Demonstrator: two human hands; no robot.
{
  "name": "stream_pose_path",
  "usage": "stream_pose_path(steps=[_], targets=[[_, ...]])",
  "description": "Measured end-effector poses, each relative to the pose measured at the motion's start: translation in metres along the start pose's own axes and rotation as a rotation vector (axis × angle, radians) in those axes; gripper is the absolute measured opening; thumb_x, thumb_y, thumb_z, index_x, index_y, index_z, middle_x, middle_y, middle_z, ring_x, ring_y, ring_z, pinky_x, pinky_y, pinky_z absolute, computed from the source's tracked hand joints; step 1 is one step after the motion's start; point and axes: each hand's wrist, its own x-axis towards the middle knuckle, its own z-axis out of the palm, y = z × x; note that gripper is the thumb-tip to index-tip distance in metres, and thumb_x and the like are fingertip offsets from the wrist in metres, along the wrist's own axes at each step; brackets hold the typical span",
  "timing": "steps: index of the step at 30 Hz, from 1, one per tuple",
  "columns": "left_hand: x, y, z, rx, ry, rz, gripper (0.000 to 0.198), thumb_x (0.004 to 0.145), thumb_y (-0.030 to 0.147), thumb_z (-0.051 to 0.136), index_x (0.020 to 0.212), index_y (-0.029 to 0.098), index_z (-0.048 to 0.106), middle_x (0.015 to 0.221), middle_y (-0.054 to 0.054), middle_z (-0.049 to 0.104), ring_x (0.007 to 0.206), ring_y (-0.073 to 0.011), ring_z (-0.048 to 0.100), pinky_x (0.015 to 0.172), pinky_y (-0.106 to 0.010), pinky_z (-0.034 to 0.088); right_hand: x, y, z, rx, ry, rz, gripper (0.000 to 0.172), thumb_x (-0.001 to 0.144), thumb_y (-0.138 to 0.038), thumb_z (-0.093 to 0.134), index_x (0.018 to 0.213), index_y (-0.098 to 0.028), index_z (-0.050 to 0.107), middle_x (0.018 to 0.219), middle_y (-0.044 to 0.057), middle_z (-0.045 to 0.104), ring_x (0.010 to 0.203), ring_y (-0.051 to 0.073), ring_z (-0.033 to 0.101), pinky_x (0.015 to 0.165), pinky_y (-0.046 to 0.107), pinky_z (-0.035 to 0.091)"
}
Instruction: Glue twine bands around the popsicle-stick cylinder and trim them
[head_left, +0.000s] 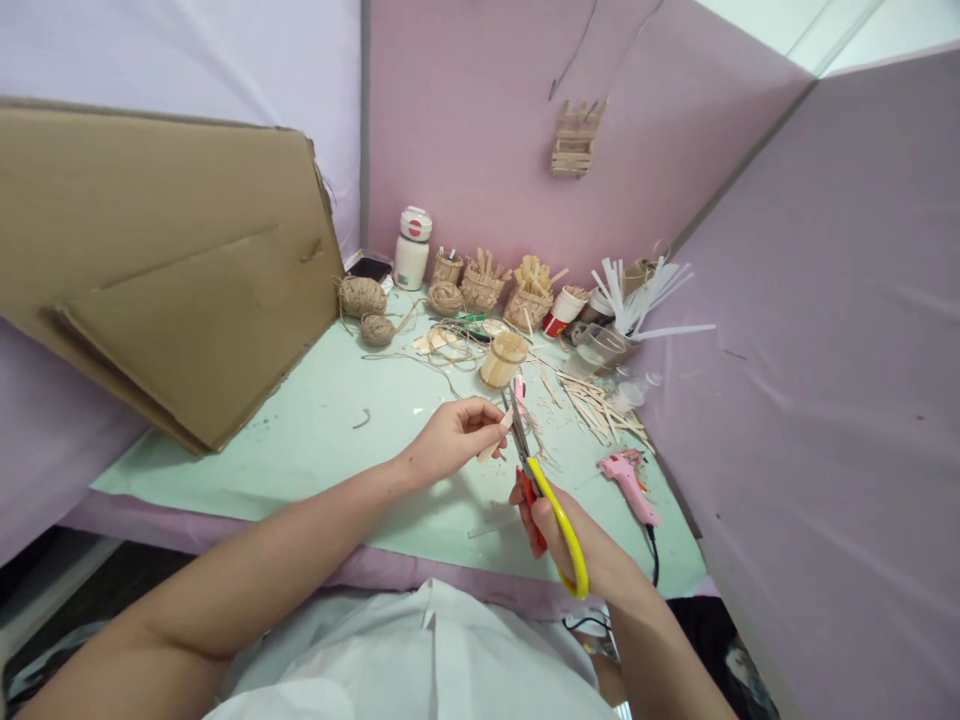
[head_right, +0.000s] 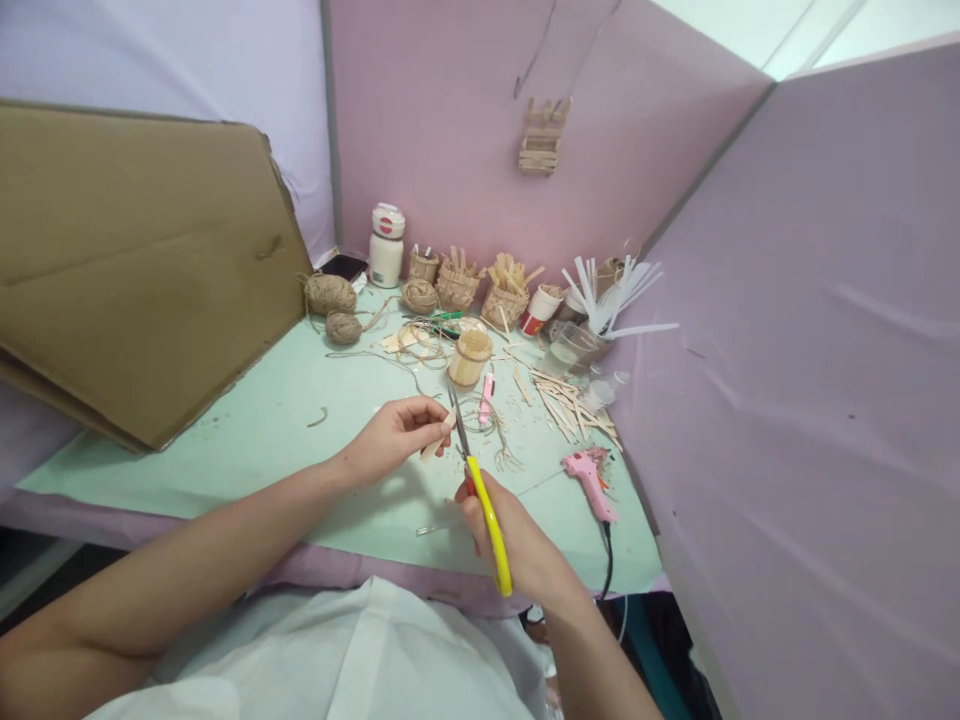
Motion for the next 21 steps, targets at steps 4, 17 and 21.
stream_pose_path(steps=[4, 17, 21], targets=[[0.0023, -0.0039, -0.0018, 0.015, -0.022, -0.01, 0.03, 0.072, 0.041, 0.071, 0.075, 0.013, 0.062, 0.062, -0.001, 0.062, 0.053, -0.0086, 0.053, 0.054, -0.021, 0.041, 0.0005, -0.0003, 0.001, -0.054, 0.046, -0.014, 0.04, 0.095, -0.054, 0.026, 0.092, -0.02, 0.047, 0.067, -0.002, 0.048, 0.059, 0.014, 0.043, 0.058, 0.028, 0.038], [0.0049, -0.007, -0.0039, 0.053, -0.022, -0.02, 0.025, 0.075, 0.037, 0.068, 0.074, 0.012, 0.06, 0.062, -0.001, 0.062, 0.057, -0.0097, 0.056, 0.06, -0.023, 0.043, 0.0017, -0.0063, 0.0035, -0.084, 0.065, 0.014, 0.037, 0.096, -0.052, 0.027, 0.09, -0.02, 0.045, 0.069, -0.002, 0.048, 0.064, 0.015, 0.043, 0.062, 0.029, 0.039], [0.0056, -0.0075, -0.0049, 0.068, -0.04, -0.019, 0.025, 0.075, 0.036, 0.067, 0.073, 0.012, 0.06, 0.063, -0.001, 0.062, 0.057, -0.0097, 0.055, 0.061, -0.024, 0.043, 0.0032, -0.0053, 0.0037, -0.074, 0.064, 0.017, 0.037, 0.095, -0.051, 0.026, 0.089, -0.02, 0.045, 0.069, -0.002, 0.047, 0.064, 0.015, 0.043, 0.061, 0.029, 0.038]])
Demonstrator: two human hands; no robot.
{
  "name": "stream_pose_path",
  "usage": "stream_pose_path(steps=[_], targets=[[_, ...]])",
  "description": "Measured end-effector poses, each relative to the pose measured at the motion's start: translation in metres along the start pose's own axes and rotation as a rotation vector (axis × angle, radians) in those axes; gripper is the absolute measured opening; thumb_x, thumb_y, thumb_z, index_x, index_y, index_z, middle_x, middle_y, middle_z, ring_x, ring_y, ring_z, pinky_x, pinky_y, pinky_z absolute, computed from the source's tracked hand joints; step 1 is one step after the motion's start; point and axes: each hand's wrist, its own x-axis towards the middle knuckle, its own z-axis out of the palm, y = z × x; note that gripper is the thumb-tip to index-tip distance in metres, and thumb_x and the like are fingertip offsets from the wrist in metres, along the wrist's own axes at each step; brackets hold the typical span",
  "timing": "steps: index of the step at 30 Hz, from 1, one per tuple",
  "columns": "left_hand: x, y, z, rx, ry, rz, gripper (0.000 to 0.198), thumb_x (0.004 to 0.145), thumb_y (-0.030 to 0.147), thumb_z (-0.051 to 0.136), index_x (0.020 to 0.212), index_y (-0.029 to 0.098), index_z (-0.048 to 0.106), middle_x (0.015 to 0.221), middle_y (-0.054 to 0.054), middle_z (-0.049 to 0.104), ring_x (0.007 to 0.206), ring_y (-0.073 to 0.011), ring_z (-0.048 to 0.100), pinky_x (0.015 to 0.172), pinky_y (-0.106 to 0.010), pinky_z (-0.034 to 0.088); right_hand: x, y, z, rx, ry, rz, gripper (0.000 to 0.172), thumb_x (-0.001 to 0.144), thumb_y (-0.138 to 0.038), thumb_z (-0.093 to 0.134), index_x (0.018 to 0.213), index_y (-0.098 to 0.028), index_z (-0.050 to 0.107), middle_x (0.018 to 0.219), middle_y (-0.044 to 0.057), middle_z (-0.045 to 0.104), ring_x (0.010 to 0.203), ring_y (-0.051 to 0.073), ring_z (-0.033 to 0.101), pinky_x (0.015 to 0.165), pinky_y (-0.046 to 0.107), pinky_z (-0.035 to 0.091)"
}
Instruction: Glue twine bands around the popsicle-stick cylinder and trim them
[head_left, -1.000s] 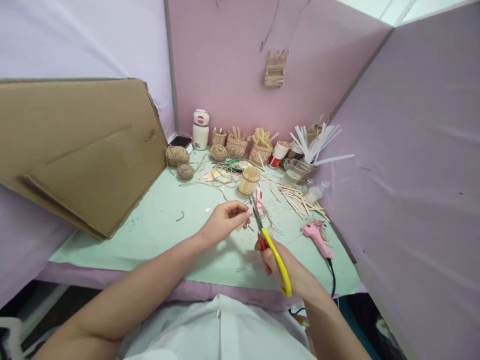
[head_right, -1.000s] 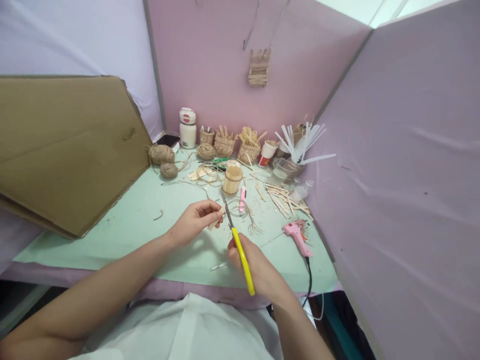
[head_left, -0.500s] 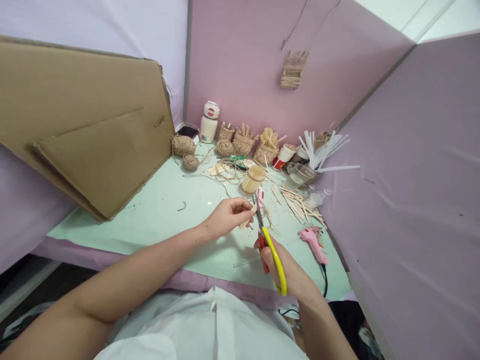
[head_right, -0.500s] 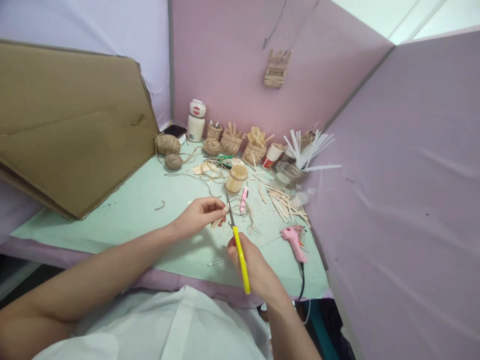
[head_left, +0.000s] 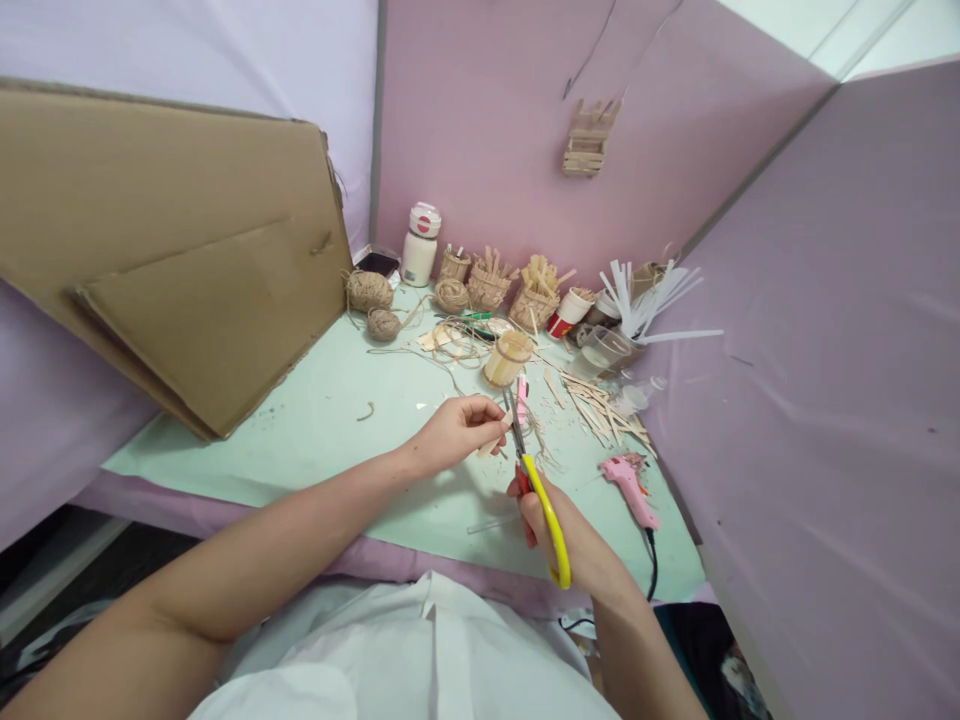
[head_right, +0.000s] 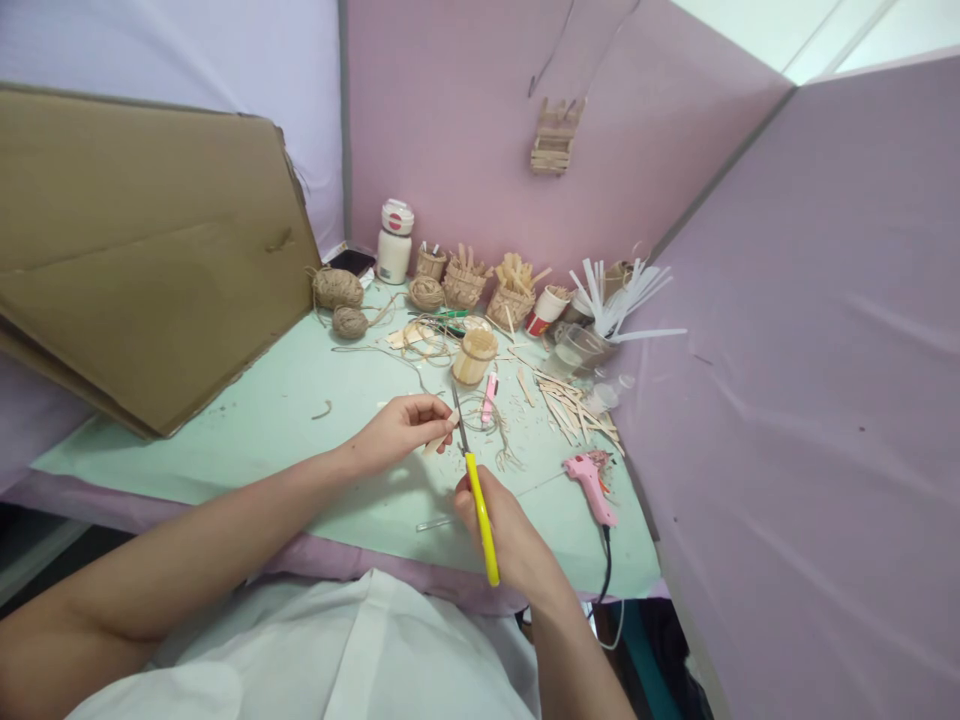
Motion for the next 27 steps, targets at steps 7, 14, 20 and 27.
stream_pose_path(steps=[7, 14, 20, 27], targets=[[0.0, -0.001, -0.002, 0.006, -0.013, -0.008, 0.025, 0.075, 0.036, 0.067, 0.075, 0.012, 0.061, 0.062, -0.001, 0.062, 0.056, -0.0092, 0.053, 0.058, -0.023, 0.04, 0.0, 0.005, 0.002, 0.028, 0.0, 0.003, 0.035, 0.095, -0.05, 0.028, 0.088, -0.02, 0.045, 0.067, -0.003, 0.046, 0.06, 0.014, 0.041, 0.057, 0.027, 0.037], [0.002, -0.004, -0.003, -0.034, -0.057, -0.044, 0.025, 0.075, 0.037, 0.067, 0.075, 0.013, 0.062, 0.061, 0.0, 0.061, 0.055, -0.0093, 0.052, 0.059, -0.023, 0.039, -0.002, 0.011, 0.002, 0.027, 0.0, 0.011, 0.034, 0.095, -0.05, 0.029, 0.09, -0.021, 0.045, 0.066, -0.003, 0.045, 0.057, 0.012, 0.039, 0.052, 0.025, 0.034], [0.003, -0.005, -0.003, -0.016, -0.092, -0.042, 0.025, 0.075, 0.038, 0.066, 0.074, 0.013, 0.062, 0.059, 0.0, 0.06, 0.054, -0.0085, 0.049, 0.057, -0.022, 0.037, -0.005, 0.012, -0.001, 0.023, 0.004, -0.015, 0.029, 0.094, -0.047, 0.036, 0.084, -0.021, 0.041, 0.067, -0.003, 0.044, 0.057, 0.012, 0.036, 0.052, 0.024, 0.032], [0.002, -0.001, -0.004, 0.006, -0.113, -0.07, 0.029, 0.073, 0.042, 0.067, 0.074, 0.013, 0.063, 0.058, 0.0, 0.06, 0.052, -0.0086, 0.047, 0.055, -0.022, 0.036, -0.007, 0.011, -0.006, -0.018, 0.006, -0.031, 0.027, 0.094, -0.043, 0.036, 0.08, -0.021, 0.039, 0.068, -0.004, 0.041, 0.058, 0.011, 0.033, 0.054, 0.025, 0.032]])
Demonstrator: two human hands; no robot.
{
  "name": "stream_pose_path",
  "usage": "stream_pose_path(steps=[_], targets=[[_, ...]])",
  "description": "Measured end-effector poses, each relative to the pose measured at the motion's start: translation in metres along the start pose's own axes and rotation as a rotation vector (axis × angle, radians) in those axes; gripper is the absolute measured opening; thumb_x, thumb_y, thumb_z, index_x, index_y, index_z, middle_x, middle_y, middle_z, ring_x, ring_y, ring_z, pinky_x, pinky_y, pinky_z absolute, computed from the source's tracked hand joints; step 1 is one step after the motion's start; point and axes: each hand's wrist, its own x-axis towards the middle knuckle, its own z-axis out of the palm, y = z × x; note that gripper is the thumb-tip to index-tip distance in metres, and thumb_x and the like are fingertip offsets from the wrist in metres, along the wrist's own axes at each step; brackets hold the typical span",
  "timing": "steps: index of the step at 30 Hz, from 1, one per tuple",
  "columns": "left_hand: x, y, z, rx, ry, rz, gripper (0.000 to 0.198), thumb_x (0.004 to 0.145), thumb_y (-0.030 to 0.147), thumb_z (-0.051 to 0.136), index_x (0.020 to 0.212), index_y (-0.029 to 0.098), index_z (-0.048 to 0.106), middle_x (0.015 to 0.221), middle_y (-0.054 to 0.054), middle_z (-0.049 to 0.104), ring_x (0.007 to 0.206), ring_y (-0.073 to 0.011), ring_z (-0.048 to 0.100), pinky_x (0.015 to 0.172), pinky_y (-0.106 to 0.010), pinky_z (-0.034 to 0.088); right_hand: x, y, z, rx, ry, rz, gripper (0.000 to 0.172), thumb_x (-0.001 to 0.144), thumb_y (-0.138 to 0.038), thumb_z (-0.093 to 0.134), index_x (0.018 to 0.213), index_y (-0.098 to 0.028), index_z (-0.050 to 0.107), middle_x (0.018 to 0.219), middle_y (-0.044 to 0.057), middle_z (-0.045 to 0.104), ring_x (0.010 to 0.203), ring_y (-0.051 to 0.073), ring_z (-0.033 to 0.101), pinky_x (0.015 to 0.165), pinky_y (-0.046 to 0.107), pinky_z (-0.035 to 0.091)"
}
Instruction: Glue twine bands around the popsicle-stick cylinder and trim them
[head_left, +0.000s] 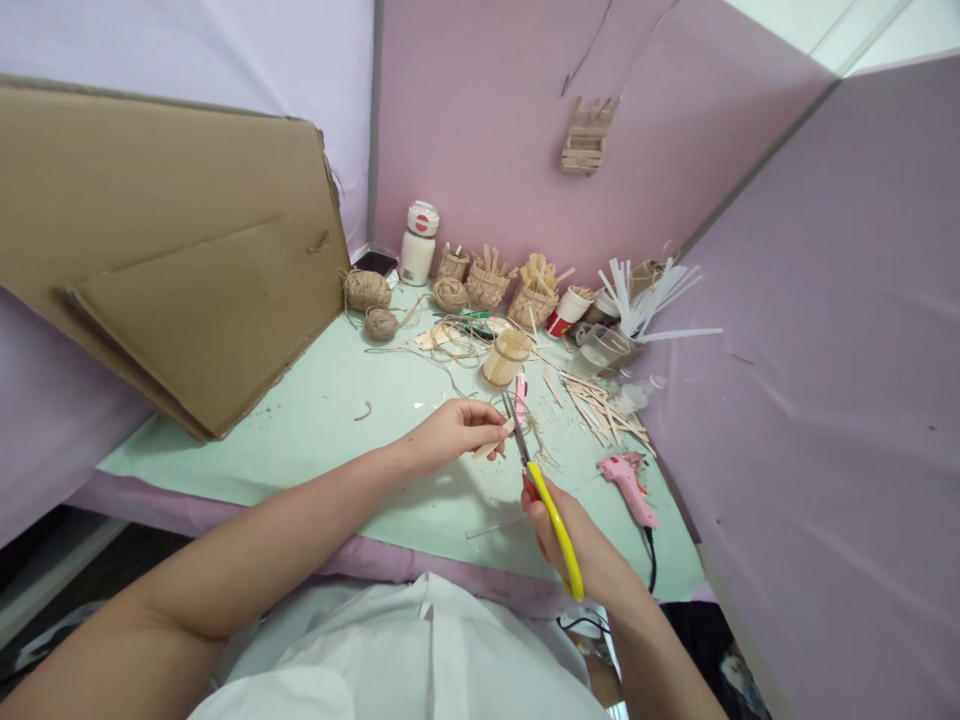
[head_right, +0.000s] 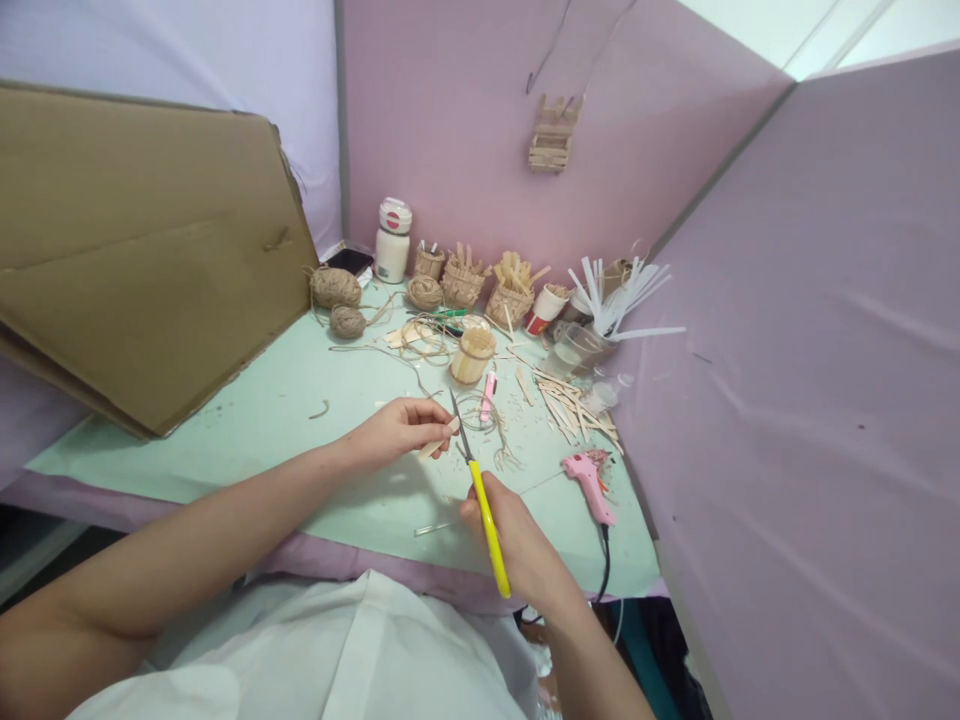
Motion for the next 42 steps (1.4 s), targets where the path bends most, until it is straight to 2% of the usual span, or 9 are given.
stream_pose_path(steps=[7, 13, 27, 42], targets=[[0.002, -0.006, -0.004, 0.007, -0.052, -0.004, 0.03, 0.075, 0.043, 0.067, 0.074, 0.013, 0.065, 0.06, 0.0, 0.058, 0.056, -0.0094, 0.048, 0.058, -0.024, 0.037, -0.003, -0.006, -0.007, -0.055, -0.014, 0.053, 0.028, 0.093, -0.043, 0.038, 0.078, -0.02, 0.038, 0.071, -0.004, 0.043, 0.062, 0.012, 0.035, 0.056, 0.026, 0.032], [0.001, -0.003, -0.003, 0.024, -0.101, -0.025, 0.031, 0.075, 0.043, 0.066, 0.072, 0.013, 0.065, 0.057, 0.002, 0.053, 0.053, -0.0076, 0.042, 0.055, -0.023, 0.033, -0.009, -0.002, -0.009, -0.071, -0.039, 0.052, 0.027, 0.093, -0.043, 0.037, 0.078, -0.021, 0.038, 0.071, -0.004, 0.043, 0.062, 0.012, 0.034, 0.056, 0.025, 0.031], [0.001, -0.003, -0.003, 0.018, -0.108, -0.086, 0.031, 0.07, 0.042, 0.071, 0.076, 0.012, 0.069, 0.059, 0.001, 0.055, 0.056, -0.0086, 0.043, 0.054, -0.023, 0.031, -0.015, 0.0, -0.012, -0.083, -0.065, 0.098, 0.015, 0.09, -0.028, 0.042, 0.078, -0.021, 0.037, 0.071, -0.004, 0.047, 0.063, 0.012, 0.039, 0.058, 0.024, 0.031], [0.002, 0.001, -0.004, 0.082, -0.159, -0.09, 0.033, 0.069, 0.045, 0.07, 0.069, 0.012, 0.067, 0.057, 0.001, 0.053, 0.055, -0.0086, 0.043, 0.054, -0.023, 0.033, -0.019, 0.004, -0.015, -0.097, -0.084, 0.096, 0.016, 0.091, -0.03, 0.04, 0.078, -0.021, 0.038, 0.071, -0.003, 0.047, 0.061, 0.013, 0.041, 0.058, 0.026, 0.032]])
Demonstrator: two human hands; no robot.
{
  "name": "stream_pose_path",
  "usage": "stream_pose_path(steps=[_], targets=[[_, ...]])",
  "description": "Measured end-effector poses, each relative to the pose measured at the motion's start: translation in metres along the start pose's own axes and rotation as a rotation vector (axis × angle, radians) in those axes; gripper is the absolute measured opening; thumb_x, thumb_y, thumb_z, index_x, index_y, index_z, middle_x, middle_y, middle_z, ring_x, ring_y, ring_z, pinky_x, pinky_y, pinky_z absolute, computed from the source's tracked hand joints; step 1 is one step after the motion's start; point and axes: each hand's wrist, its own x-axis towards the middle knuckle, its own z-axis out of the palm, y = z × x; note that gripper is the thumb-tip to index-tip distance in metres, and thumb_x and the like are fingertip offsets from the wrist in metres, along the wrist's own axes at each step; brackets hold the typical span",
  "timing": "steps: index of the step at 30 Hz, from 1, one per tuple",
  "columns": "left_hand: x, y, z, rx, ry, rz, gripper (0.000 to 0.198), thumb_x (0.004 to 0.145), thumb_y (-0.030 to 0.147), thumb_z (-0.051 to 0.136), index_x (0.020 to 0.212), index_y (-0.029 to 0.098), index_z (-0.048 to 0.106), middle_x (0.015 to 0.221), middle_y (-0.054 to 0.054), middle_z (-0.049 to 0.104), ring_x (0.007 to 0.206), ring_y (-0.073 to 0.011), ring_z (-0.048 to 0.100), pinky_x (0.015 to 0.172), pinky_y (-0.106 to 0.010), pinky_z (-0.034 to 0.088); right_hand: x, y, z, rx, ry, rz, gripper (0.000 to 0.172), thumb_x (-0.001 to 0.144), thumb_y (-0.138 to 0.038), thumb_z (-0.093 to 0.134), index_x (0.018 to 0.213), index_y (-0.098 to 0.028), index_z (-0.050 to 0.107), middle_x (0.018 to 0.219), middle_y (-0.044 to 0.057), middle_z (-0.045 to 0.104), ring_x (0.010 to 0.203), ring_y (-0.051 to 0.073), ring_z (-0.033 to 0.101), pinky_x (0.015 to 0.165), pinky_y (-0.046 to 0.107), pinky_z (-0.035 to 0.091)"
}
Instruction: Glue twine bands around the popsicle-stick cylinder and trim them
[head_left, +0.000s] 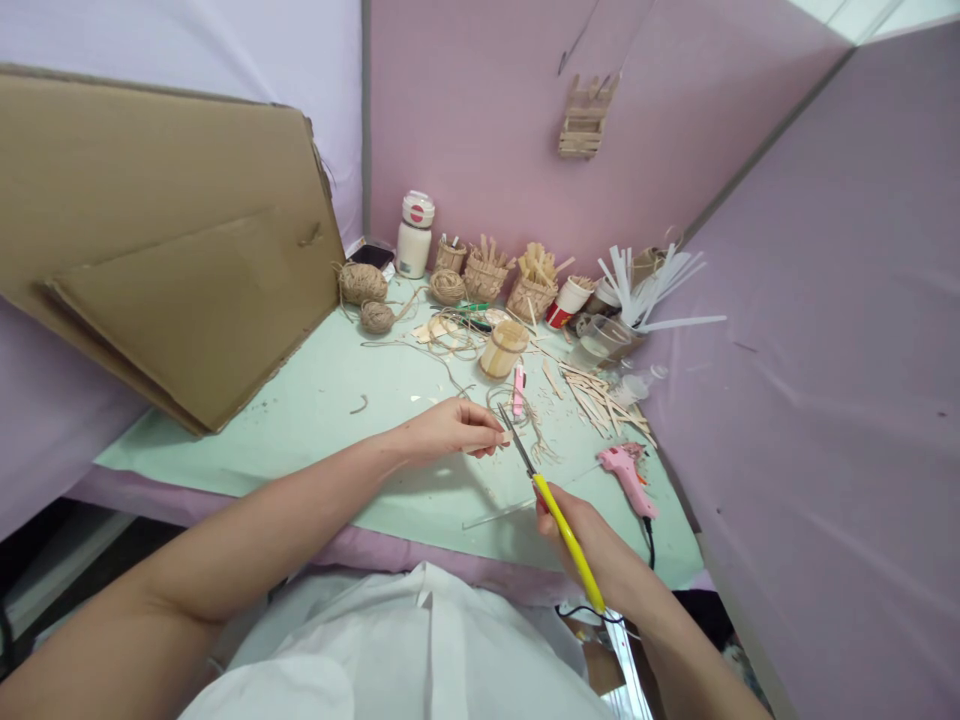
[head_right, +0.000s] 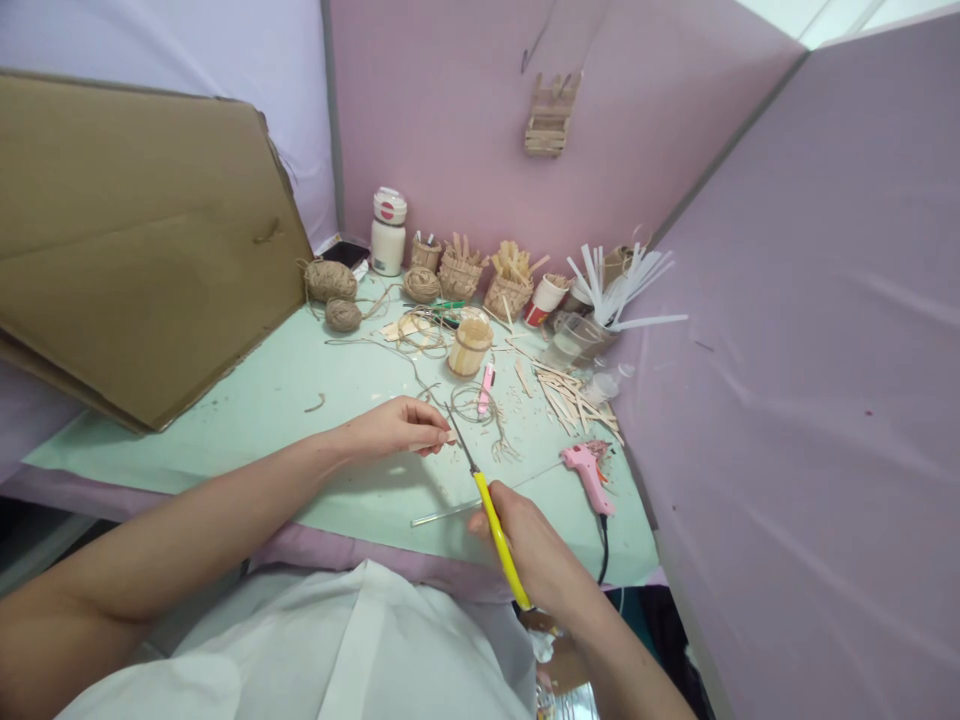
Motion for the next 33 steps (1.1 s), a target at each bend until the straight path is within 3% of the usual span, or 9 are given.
stream_pose_path(steps=[26, 33], targets=[[0.0, -0.002, -0.002, 0.091, 0.008, -0.082, 0.02, 0.071, 0.03, 0.067, 0.078, 0.012, 0.073, 0.061, 0.0, 0.058, 0.059, -0.0096, 0.048, 0.056, -0.022, 0.037, -0.008, -0.007, -0.009, 0.021, -0.059, 0.024, 0.023, 0.089, -0.036, 0.04, 0.073, -0.022, 0.034, 0.069, -0.003, 0.044, 0.062, 0.013, 0.039, 0.057, 0.026, 0.031], [0.0, -0.002, -0.003, 0.092, -0.002, -0.086, 0.023, 0.069, 0.033, 0.068, 0.078, 0.012, 0.073, 0.061, 0.0, 0.057, 0.059, -0.0097, 0.047, 0.057, -0.022, 0.037, -0.009, -0.007, -0.011, 0.003, -0.064, 0.028, 0.023, 0.089, -0.037, 0.041, 0.072, -0.021, 0.036, 0.069, -0.002, 0.048, 0.061, 0.013, 0.04, 0.056, 0.025, 0.031]])
